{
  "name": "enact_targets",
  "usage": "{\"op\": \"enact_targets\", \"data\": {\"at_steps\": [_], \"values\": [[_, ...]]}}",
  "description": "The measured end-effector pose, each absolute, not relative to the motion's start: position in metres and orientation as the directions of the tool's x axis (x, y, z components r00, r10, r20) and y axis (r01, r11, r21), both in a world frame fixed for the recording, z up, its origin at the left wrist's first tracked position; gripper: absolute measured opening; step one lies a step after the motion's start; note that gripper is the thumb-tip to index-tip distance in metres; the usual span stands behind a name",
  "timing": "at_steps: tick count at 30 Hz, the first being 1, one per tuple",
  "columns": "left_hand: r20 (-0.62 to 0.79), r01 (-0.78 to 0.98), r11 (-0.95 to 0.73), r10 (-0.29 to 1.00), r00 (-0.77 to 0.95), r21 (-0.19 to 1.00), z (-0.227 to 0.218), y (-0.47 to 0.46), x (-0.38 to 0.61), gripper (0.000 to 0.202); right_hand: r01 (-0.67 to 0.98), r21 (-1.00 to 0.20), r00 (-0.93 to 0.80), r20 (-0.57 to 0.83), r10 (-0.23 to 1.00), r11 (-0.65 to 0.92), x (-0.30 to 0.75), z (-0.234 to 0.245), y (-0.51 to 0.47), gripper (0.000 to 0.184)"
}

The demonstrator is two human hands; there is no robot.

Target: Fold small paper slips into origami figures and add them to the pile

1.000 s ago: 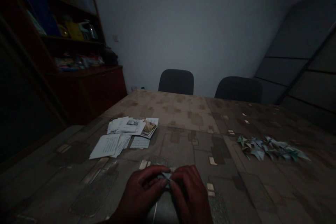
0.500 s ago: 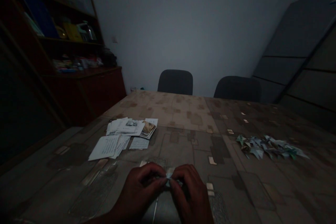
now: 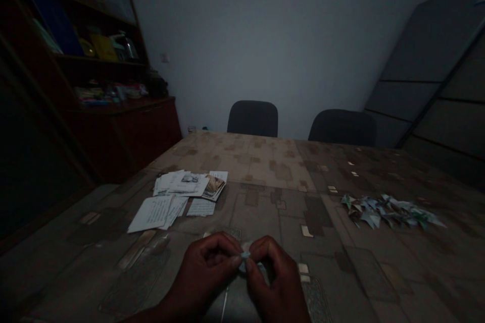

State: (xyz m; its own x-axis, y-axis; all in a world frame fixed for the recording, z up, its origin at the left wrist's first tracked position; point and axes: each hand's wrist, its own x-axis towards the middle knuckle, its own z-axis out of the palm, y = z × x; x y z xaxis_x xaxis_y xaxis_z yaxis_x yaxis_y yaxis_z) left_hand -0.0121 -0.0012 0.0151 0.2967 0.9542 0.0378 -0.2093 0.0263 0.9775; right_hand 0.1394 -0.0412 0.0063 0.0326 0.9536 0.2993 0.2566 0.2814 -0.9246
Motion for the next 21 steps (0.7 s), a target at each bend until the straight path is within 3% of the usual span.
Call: {"op": "enact_targets", "data": {"at_steps": [8,21], "values": [[-0.098,-0.287,0.226,0.912,0.399,0.931,0.012,0.003,-0.012,0.023,0.249,-0.935,0.029,0.267,0.963,0.251,0.143,0.002,-0.037,0.016],[-0.138,-0.314,0.254,0.927,0.350,0.915,0.006,0.009,-0.013,0.034,0.323,-0.923,0.050,0.236,0.971,0.208,0.149,-0.001,-0.032,0.016]]}}
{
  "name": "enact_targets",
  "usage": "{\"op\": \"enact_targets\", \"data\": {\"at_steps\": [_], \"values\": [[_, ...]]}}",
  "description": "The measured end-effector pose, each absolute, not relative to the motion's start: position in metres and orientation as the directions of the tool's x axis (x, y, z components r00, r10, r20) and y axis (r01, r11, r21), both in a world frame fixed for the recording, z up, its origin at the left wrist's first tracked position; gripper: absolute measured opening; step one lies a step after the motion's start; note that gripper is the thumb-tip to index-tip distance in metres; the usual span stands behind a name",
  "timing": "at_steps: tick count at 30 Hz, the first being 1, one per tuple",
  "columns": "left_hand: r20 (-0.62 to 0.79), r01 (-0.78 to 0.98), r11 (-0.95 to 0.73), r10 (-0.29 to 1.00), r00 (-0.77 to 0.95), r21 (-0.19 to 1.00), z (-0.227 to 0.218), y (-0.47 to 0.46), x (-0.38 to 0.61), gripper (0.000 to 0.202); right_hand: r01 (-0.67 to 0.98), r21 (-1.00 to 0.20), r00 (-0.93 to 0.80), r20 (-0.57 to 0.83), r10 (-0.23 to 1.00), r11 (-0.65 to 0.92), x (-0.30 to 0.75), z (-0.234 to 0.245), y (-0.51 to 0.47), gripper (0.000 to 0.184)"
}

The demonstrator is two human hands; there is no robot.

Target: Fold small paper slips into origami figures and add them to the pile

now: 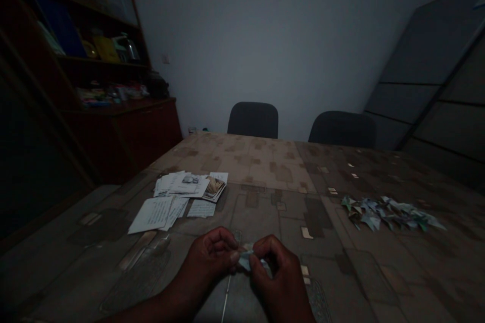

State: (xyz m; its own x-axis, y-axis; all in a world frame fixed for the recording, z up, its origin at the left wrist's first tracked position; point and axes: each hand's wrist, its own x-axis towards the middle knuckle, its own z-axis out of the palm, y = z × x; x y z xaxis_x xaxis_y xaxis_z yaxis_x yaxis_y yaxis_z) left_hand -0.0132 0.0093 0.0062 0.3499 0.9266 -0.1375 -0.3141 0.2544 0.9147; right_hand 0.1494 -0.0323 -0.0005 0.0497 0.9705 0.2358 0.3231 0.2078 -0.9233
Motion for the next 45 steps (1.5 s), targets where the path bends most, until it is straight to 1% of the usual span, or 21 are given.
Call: {"op": "enact_targets", "data": {"at_steps": [5,11,16,18,21,25,29,32,35,38,41,45], "values": [[-0.144,-0.307,0.271,0.914,0.379,0.912,0.011,0.012,-0.017,0.036,0.333,-0.921,0.086,0.242,0.966,0.201,0.156,0.000,-0.029,0.014],[-0.041,-0.228,0.158,0.895,0.444,0.961,0.009,0.008,-0.019,0.019,0.302,-0.916,0.084,0.300,0.950,0.262,0.157,-0.003,-0.030,0.015],[-0.059,-0.157,0.138,0.902,0.427,0.978,0.009,0.006,-0.018,0.015,0.310,-0.911,0.097,0.313,0.945,0.270,0.150,0.001,-0.035,0.016],[-0.046,-0.169,0.123,0.914,0.403,0.978,0.009,0.006,-0.017,0.013,0.303,-0.913,0.112,0.319,0.941,0.273,0.147,0.001,-0.037,0.017],[-0.035,-0.217,0.129,0.921,0.387,0.968,0.010,0.005,-0.015,0.017,0.303,-0.913,0.114,0.320,0.940,0.274,0.143,0.000,-0.037,0.019],[-0.045,-0.177,0.111,0.940,0.339,0.978,0.013,0.004,-0.014,0.016,0.325,-0.918,0.106,0.273,0.956,0.226,0.142,0.001,-0.037,0.017],[-0.045,-0.166,0.098,0.953,0.299,0.981,0.016,0.006,-0.013,0.017,0.332,-0.927,0.152,0.234,0.960,0.173,0.143,0.005,-0.037,0.016],[-0.053,-0.175,0.116,0.943,0.329,0.978,0.016,0.007,-0.013,0.014,0.355,-0.917,0.143,0.245,0.959,0.181,0.144,0.005,-0.037,0.014],[-0.071,-0.119,0.129,0.914,0.399,0.985,0.014,0.007,-0.014,0.017,0.390,-0.900,0.121,0.259,0.958,0.194,0.145,0.003,-0.037,0.012],[-0.112,-0.067,0.154,0.899,0.424,0.986,0.012,0.007,-0.016,0.014,0.403,-0.894,0.102,0.254,0.962,0.194,0.146,0.003,-0.038,0.012],[-0.120,-0.074,0.157,0.923,0.366,0.985,0.013,0.007,-0.016,0.016,0.377,-0.912,0.138,0.230,0.963,0.163,0.146,0.006,-0.039,0.014],[-0.096,-0.091,0.132,0.942,0.322,0.987,0.018,0.007,-0.017,0.014,0.307,-0.948,0.156,0.135,0.978,0.082,0.148,0.007,-0.039,0.019]]}}
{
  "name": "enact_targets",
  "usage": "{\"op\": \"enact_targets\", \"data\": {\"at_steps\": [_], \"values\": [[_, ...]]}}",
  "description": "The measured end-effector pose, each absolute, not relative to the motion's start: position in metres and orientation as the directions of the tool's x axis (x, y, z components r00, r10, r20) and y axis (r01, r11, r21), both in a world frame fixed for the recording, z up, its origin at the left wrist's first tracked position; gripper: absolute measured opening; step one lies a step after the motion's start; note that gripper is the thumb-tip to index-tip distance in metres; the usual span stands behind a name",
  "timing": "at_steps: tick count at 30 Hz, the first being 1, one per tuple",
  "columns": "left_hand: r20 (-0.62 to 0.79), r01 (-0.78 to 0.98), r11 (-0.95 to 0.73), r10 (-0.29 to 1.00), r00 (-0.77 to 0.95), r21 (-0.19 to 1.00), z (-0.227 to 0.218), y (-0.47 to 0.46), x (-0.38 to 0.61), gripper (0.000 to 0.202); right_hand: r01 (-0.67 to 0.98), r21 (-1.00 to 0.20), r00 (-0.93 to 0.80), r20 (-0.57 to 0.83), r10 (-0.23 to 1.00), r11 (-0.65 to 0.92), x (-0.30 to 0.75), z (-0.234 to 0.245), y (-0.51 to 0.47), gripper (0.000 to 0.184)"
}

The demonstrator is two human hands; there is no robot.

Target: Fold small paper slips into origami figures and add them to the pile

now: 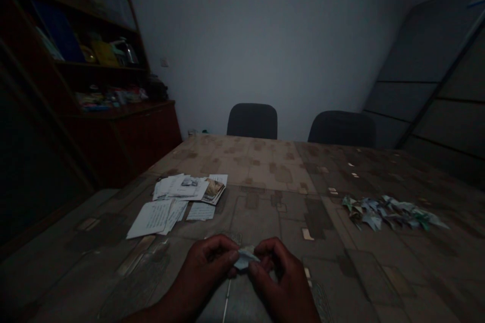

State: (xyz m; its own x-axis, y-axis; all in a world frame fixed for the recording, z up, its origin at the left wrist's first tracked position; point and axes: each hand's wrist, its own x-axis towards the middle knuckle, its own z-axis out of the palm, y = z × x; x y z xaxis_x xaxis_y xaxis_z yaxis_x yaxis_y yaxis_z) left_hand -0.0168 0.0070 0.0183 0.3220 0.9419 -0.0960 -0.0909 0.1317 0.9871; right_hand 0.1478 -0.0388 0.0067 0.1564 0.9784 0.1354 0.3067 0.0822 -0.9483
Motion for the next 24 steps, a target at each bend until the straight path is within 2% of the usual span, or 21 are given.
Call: {"op": "enact_targets", "data": {"at_steps": [4,10,17,20,22,24], "values": [[-0.072,-0.107,0.112,0.942,0.329,0.988,0.0208,0.0039,-0.0165,0.016,0.314,-0.947,0.057,0.092,0.994,0.070,0.1508,0.0025,-0.0395,0.025],[-0.092,-0.101,0.131,0.941,0.326,0.986,0.0166,0.0020,-0.0152,0.019,0.330,-0.927,-0.038,0.173,0.984,0.175,0.1506,0.0033,-0.0405,0.031],[-0.113,-0.049,0.143,0.916,0.386,0.989,0.0146,0.0065,-0.0157,0.024,0.230,-0.966,-0.008,0.115,0.993,0.114,0.1504,0.0045,-0.0396,0.036],[-0.113,-0.079,0.154,0.919,0.376,0.985,0.0139,0.0065,-0.0161,0.030,0.208,-0.971,-0.027,0.118,0.993,0.121,0.1503,0.0028,-0.0392,0.037],[-0.124,-0.102,0.172,0.922,0.367,0.980,0.0129,0.0065,-0.0163,0.031,0.231,-0.965,-0.017,0.121,0.992,0.122,0.1497,0.0025,-0.0386,0.036],[-0.139,-0.121,0.193,0.924,0.356,0.974,0.0120,0.0069,-0.0167,0.031,0.330,-0.932,0.000,0.159,0.987,0.150,0.1498,0.0032,-0.0378,0.032]]}}
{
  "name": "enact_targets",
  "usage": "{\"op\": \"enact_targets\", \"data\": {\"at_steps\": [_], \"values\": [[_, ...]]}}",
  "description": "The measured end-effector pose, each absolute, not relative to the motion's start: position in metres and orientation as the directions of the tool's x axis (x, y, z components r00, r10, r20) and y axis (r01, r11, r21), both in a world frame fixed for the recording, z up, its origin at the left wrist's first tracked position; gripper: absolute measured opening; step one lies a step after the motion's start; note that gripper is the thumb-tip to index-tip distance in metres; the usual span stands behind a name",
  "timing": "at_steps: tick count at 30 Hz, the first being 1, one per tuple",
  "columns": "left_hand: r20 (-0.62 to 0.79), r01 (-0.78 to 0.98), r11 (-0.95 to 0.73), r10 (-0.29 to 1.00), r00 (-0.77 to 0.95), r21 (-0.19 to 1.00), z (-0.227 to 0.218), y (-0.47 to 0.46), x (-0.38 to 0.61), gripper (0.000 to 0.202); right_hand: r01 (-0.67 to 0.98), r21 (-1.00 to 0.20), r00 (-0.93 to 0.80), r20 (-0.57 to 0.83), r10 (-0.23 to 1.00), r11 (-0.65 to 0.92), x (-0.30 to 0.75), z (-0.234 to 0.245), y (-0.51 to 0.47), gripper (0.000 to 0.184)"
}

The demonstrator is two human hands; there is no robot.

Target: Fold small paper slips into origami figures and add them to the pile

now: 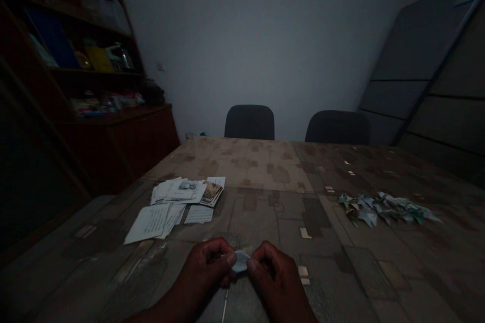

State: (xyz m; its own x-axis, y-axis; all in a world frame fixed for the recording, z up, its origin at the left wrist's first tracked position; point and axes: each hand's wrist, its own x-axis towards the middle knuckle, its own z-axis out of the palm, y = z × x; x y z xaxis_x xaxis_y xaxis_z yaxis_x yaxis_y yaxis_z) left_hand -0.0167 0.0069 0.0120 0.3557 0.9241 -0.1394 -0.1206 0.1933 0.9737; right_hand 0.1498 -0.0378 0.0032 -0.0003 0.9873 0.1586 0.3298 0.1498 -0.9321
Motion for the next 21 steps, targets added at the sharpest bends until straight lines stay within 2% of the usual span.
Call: {"op": "enact_targets", "data": {"at_steps": [3,6,8,11,14,21], "values": [[-0.169,-0.136,0.228,0.922,0.348,0.964,0.012,0.008,-0.017,0.031,0.542,-0.767,-0.064,0.370,0.927,0.344,0.153,0.006,-0.037,0.008],[-0.211,-0.127,0.270,0.912,0.353,0.955,0.013,0.009,-0.016,0.031,0.651,-0.502,-0.229,0.584,0.779,0.569,0.158,0.008,-0.037,0.028],[-0.237,-0.113,0.297,0.898,0.371,0.948,0.013,0.009,-0.016,0.031,0.692,-0.382,-0.298,0.621,0.725,0.613,0.161,0.009,-0.037,0.024],[-0.232,-0.108,0.296,0.889,0.396,0.949,0.010,0.009,-0.015,0.033,0.746,-0.268,-0.353,0.617,0.704,0.609,0.164,0.011,-0.038,0.021],[-0.211,-0.115,0.278,0.891,0.401,0.954,0.007,0.008,-0.015,0.035,0.767,-0.212,-0.373,0.620,0.690,0.605,0.164,0.014,-0.038,0.022],[-0.205,-0.092,0.261,0.894,0.399,0.961,0.009,0.006,-0.014,0.043,0.726,-0.229,-0.379,0.653,0.656,0.648,0.165,0.011,-0.039,0.012]]}}
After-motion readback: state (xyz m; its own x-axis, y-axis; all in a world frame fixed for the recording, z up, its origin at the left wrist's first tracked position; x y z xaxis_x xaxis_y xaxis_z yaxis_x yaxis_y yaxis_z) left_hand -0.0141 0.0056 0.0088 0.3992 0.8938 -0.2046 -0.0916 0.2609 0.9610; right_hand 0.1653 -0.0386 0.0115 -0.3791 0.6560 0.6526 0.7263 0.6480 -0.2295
